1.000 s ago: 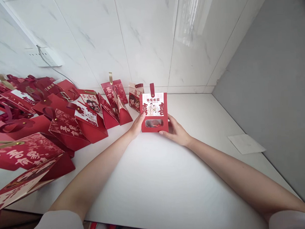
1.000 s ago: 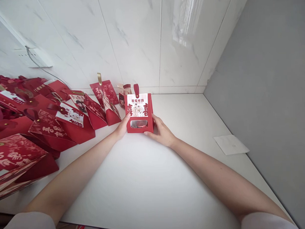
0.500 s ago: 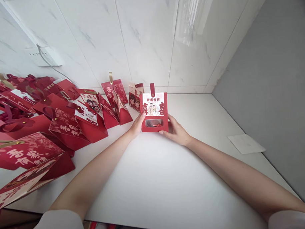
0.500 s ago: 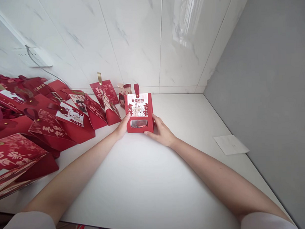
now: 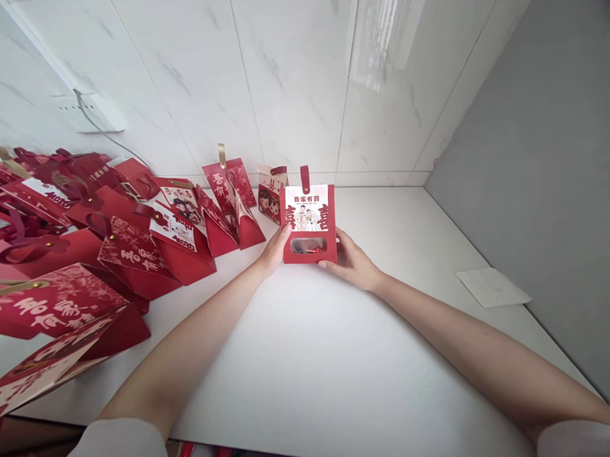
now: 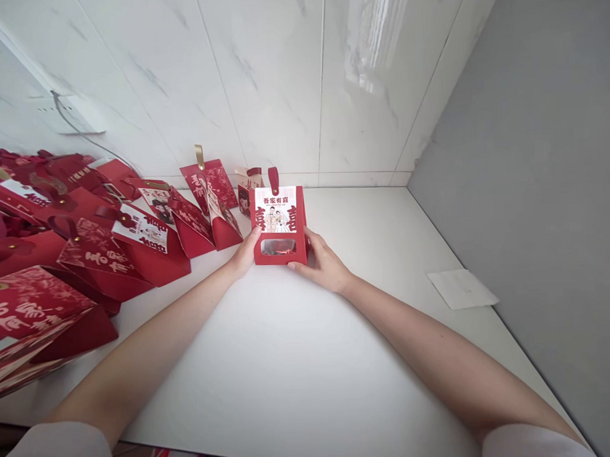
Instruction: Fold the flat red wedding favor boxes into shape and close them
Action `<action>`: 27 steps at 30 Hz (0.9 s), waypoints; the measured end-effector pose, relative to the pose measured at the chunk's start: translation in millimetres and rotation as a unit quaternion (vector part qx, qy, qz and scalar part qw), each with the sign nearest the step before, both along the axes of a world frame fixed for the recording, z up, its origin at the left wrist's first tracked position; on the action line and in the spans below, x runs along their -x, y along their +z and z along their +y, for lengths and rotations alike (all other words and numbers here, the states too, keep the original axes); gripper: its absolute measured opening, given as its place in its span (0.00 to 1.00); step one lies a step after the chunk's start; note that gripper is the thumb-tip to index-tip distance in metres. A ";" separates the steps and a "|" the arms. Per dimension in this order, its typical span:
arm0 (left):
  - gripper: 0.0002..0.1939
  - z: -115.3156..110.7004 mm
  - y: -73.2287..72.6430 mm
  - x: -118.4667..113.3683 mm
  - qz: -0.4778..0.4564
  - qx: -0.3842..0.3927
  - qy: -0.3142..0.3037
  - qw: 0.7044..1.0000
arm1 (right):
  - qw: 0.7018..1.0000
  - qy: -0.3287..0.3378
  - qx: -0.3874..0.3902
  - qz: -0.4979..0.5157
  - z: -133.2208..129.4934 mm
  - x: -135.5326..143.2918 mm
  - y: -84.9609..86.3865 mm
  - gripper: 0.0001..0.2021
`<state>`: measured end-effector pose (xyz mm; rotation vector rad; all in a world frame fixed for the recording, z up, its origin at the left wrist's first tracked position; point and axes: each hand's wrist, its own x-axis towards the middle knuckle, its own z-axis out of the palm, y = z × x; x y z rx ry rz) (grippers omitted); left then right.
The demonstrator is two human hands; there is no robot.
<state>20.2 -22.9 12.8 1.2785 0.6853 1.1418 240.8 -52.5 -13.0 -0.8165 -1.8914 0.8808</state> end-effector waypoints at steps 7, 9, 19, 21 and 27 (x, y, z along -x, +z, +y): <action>0.29 -0.5 0.1 0.3 -0.003 0.008 0.000 1.000 | 1.000 0.007 -0.002 0.007 0.3 0.6 -0.9 0.42; 0.29 -0.9 0.6 0.5 -0.002 0.010 -0.006 1.000 | 1.000 0.008 0.001 0.008 -0.2 0.6 -0.3 0.43; 0.29 -0.7 -0.6 0.3 -0.001 0.012 -0.001 1.000 | 1.000 0.002 0.002 0.004 -0.4 0.5 0.3 0.43; 0.29 -0.4 -0.3 0.3 -0.001 0.012 0.002 1.000 | 1.000 0.000 0.004 0.001 -0.5 0.3 0.0 0.43; 0.30 -2.7 2.4 -1.9 0.002 0.006 0.000 1.000 | 1.000 0.003 0.008 0.012 -1.8 1.5 2.0 0.41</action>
